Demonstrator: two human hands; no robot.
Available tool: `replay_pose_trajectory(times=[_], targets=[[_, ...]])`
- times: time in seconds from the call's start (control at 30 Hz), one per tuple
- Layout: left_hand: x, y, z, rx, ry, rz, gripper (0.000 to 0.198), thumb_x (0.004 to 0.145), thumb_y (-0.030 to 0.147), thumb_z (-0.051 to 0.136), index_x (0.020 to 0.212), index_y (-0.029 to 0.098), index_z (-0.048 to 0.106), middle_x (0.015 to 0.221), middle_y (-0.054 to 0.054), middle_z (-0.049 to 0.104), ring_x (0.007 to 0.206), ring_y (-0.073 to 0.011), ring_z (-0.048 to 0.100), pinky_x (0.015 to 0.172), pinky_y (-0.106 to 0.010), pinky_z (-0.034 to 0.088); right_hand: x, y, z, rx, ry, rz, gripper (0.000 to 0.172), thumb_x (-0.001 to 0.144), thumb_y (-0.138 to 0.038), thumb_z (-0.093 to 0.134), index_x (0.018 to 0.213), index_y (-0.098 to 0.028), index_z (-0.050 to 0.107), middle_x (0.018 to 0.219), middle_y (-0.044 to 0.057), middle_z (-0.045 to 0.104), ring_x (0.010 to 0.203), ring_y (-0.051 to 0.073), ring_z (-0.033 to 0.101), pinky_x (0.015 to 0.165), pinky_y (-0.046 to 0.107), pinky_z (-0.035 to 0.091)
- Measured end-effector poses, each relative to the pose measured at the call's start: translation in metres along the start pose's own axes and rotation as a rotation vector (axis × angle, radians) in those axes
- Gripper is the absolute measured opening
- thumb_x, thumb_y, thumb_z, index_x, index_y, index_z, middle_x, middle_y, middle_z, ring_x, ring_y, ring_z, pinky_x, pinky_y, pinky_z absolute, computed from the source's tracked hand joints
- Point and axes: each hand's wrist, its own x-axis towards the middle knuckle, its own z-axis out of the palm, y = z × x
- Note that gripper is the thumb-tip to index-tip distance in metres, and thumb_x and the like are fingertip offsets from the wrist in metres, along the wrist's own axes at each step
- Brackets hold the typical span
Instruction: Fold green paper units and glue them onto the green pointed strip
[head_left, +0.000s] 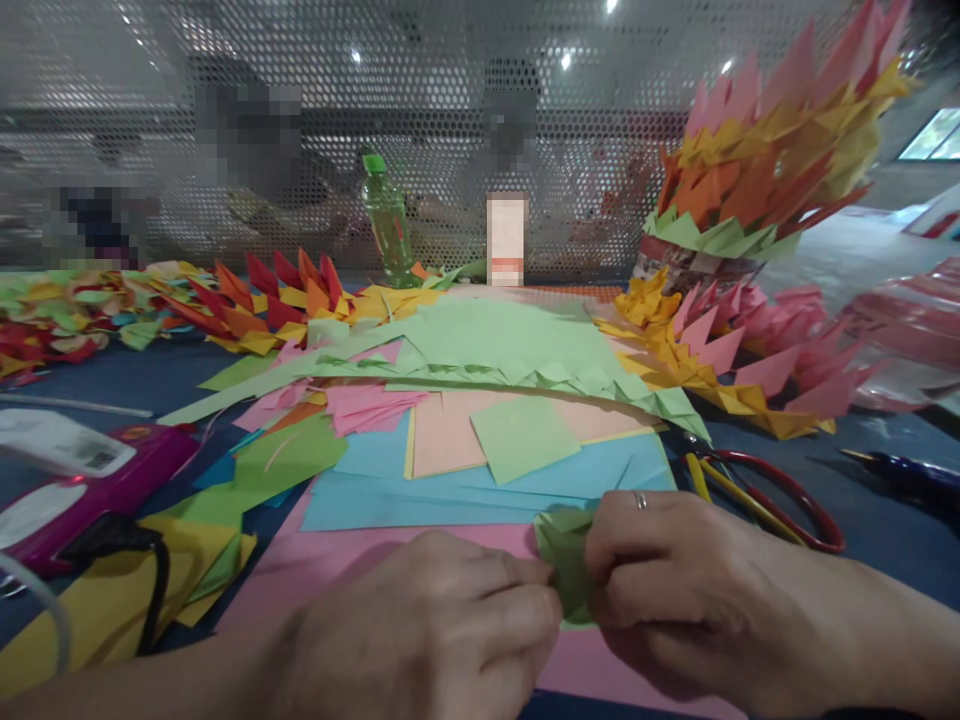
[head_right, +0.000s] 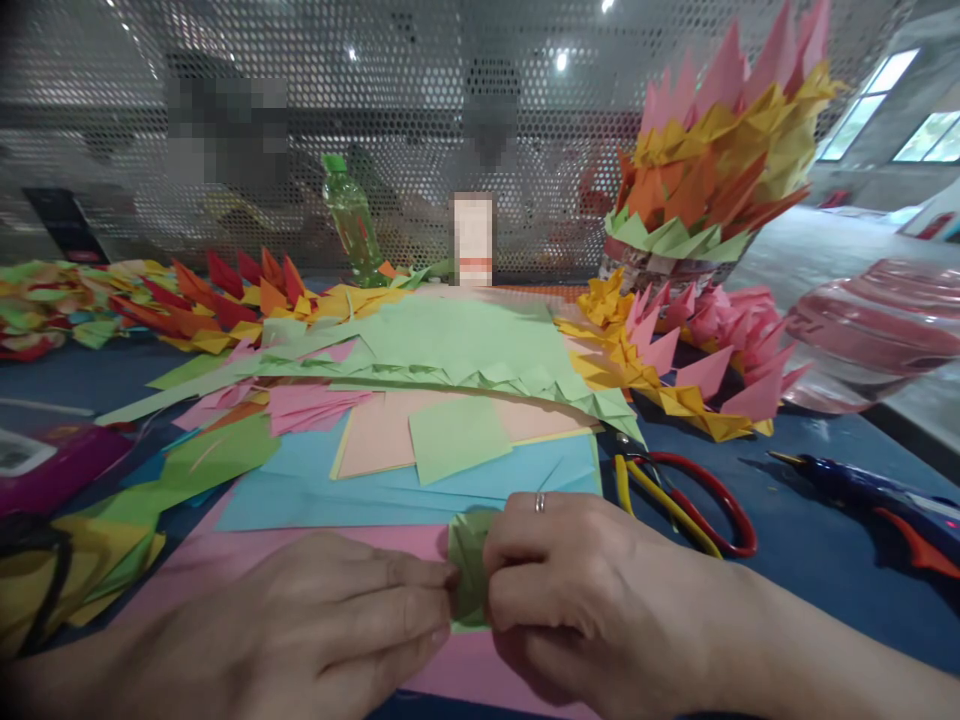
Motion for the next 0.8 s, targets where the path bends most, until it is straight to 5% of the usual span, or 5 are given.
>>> replay_pose_trajectory(times=[0.33,0.63,0.8], targets=[[0.004,-0.013,-0.002,-0.061,0.019,0.14,0.019,0.104,0.019,0.051,0.097,0.017,0.068,0.09,-0.004,0.07,0.082,-0.0182,0.065,0.07,-0.026,0.056,0.002,-0.001,-0.001,-0.163,-0.027,-0.095,0.022,0.092,-0.001,0.054,0.079,-0.016,0.063,0.087,0.0,0.062,0.079,0.012,0.054,0.075,0.025,0.046],[0.005,0.004,-0.005,-0.052,0.011,-0.067,0.022,0.105,0.014,0.049,0.096,0.018,0.068,0.092,0.0,0.069,0.083,-0.019,0.064,0.072,-0.033,0.052,0.0,-0.005,0.004,-0.415,-0.022,-0.174,0.035,0.106,-0.012,0.043,0.079,-0.017,0.065,0.082,0.002,0.065,0.074,0.017,0.054,0.071,0.031,0.047],[0.008,0.008,-0.009,-0.073,0.002,-0.034,0.015,0.105,0.014,0.054,0.104,0.016,0.069,0.095,0.0,0.07,0.085,-0.0183,0.063,0.076,-0.033,0.049,0.002,-0.012,0.005,-0.476,0.019,-0.187,0.048,0.11,-0.013,0.032,0.076,-0.018,0.066,0.076,0.001,0.065,0.072,0.017,0.057,0.073,0.032,0.049]])
